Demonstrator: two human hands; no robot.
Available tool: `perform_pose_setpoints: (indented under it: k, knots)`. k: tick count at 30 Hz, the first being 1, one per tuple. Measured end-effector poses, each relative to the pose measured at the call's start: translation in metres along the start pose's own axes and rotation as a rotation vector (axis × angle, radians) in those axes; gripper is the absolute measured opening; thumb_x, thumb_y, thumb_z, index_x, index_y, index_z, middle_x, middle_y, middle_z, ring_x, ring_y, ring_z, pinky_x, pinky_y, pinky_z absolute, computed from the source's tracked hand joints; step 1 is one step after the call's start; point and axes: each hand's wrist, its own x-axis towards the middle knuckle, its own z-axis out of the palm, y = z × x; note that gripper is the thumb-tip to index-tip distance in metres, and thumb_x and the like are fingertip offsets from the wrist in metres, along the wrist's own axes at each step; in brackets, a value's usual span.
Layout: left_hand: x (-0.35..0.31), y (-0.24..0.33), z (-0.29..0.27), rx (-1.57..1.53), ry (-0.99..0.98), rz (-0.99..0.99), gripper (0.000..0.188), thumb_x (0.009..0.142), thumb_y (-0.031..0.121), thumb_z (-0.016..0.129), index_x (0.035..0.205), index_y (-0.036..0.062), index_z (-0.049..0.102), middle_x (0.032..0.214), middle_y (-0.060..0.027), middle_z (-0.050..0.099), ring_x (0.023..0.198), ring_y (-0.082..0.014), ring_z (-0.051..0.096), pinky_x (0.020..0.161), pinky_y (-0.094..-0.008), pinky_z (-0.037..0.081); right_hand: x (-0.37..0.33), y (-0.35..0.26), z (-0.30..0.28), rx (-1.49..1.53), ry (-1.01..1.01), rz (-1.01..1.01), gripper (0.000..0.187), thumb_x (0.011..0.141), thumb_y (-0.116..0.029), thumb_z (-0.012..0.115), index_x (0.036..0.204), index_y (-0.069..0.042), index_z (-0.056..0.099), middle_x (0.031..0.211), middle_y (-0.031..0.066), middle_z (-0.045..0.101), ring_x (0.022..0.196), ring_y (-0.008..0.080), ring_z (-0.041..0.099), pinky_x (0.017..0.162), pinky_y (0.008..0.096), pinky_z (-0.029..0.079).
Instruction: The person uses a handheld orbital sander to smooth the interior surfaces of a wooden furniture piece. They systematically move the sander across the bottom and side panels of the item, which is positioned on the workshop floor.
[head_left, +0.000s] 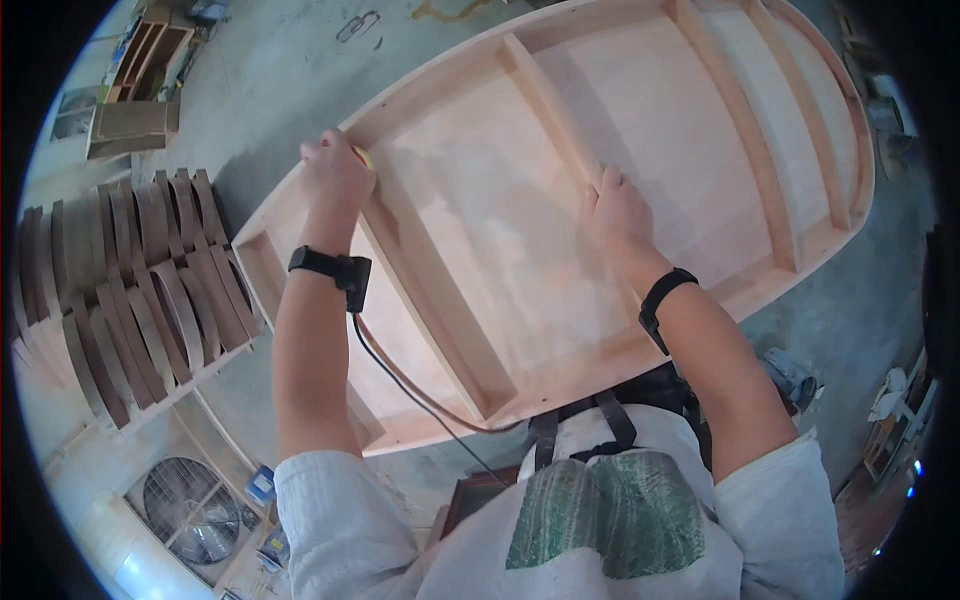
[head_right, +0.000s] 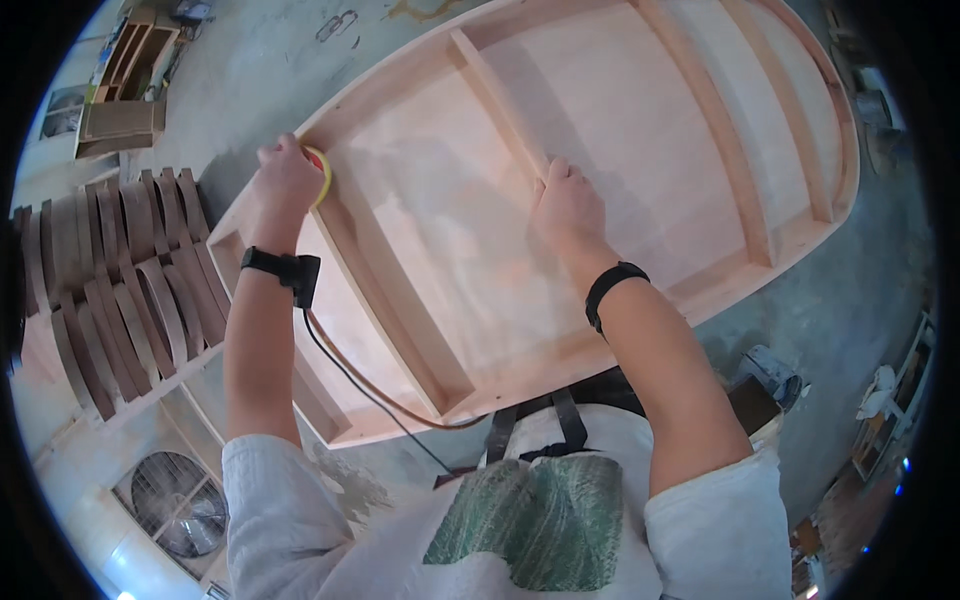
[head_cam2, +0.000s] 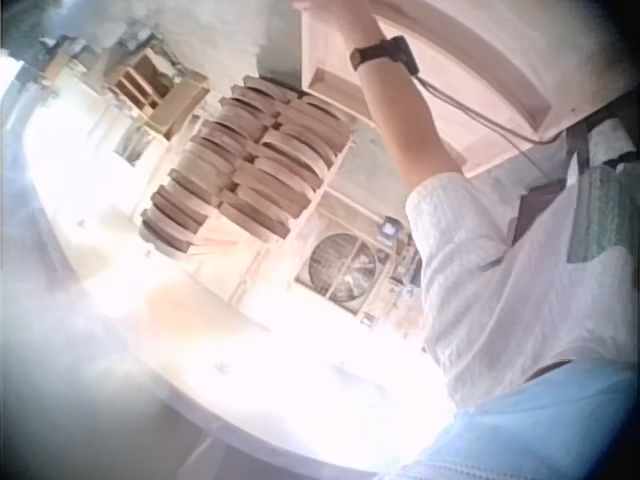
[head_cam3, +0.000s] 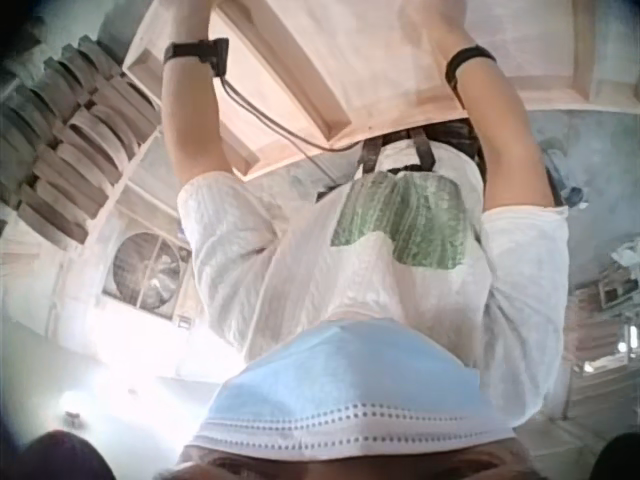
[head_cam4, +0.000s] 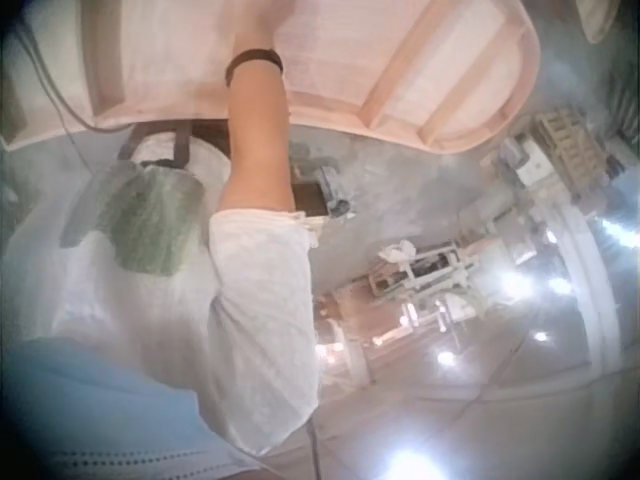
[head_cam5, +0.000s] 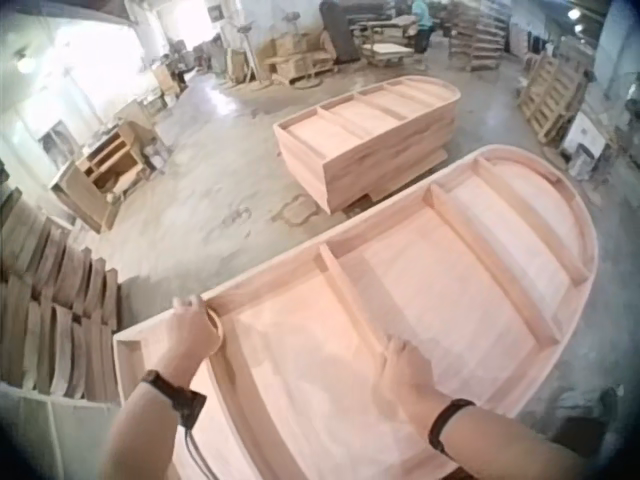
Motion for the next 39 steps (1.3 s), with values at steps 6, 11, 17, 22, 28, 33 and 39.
perform_pose_setpoints:
  k: [6,11,17,22,28,33,39]
  knots:
    - [-0.014,0.042,0.015,0.352,-0.192,0.124,0.051,0.108,0.029,0.057,0.152,0.0046,0.054,0.153,-0.0297,0.055,0.134,-0.0444,0.068,0.104,-0.0497,0.062,-0.002,0.009,-0.003,0.089,0.008,-0.081,0.03,0.111,-0.027,0.06,0.125,-0.001,0.058,0.121,0.0234,0.071,0.113,0.0446,0.071,0.094,0.0579,0.06]
    - [-0.04,-0.002,0.015,0.085,0.015,0.224,0.047,0.108,0.03,0.06,0.145,0.002,0.056,0.14,-0.0308,0.06,0.112,-0.0476,0.075,0.088,-0.0529,0.065,-0.011,0.012,-0.005,0.136,0.059,-0.093,0.029,0.111,-0.025,0.06,0.123,0.001,0.059,0.117,0.0258,0.071,0.108,0.0457,0.072,0.092,0.0582,0.06]
    - [-0.138,0.01,0.017,0.228,-0.109,0.43,0.05,0.099,0.024,0.07,0.141,0.0009,0.054,0.133,-0.0309,0.062,0.098,-0.047,0.077,0.086,-0.0515,0.065,-0.012,0.024,-0.008,0.226,0.023,-0.086,0.029,0.112,-0.024,0.058,0.124,0.002,0.059,0.12,0.0247,0.07,0.11,0.0446,0.072,0.094,0.0574,0.06]
    - [-0.231,0.011,0.034,0.0,-0.109,0.423,0.057,0.098,0.024,0.074,0.147,0.0023,0.054,0.127,-0.0303,0.061,0.089,-0.0507,0.075,0.077,-0.0577,0.064,-0.009,0.023,-0.009,0.206,-0.012,-0.071,0.029,0.112,-0.024,0.058,0.127,0.0,0.059,0.124,0.025,0.07,0.114,0.0442,0.072,0.096,0.0566,0.059]
    - [-0.302,0.026,0.014,0.119,-0.274,0.475,0.058,0.09,0.014,0.076,0.143,0.0021,0.058,0.132,-0.0312,0.061,0.093,-0.0471,0.073,0.073,-0.051,0.065,-0.013,0.036,-0.005,0.252,0.075,-0.123,0.03,0.112,-0.025,0.058,0.128,0.0,0.059,0.126,0.0263,0.07,0.116,0.0454,0.071,0.098,0.0569,0.059]
    - [-0.382,0.007,0.055,-0.005,-0.188,0.66,0.062,0.085,0.013,0.076,0.145,0.0049,0.059,0.132,-0.029,0.062,0.092,-0.0466,0.07,0.071,-0.0514,0.063,-0.019,0.033,-0.008,0.236,0.017,-0.122,0.03,0.113,-0.025,0.057,0.129,0.0,0.059,0.127,0.0261,0.07,0.117,0.0453,0.071,0.099,0.0572,0.059]
    - [-0.381,0.038,0.041,0.213,-0.366,0.907,0.053,0.087,0.015,0.074,0.138,0.0061,0.063,0.124,-0.0225,0.067,0.095,-0.0399,0.072,0.076,-0.0502,0.063,-0.008,0.034,-0.001,0.212,0.011,-0.063,0.03,0.111,-0.023,0.059,0.13,-0.001,0.059,0.127,0.0235,0.071,0.117,0.0441,0.071,0.099,0.0567,0.059]
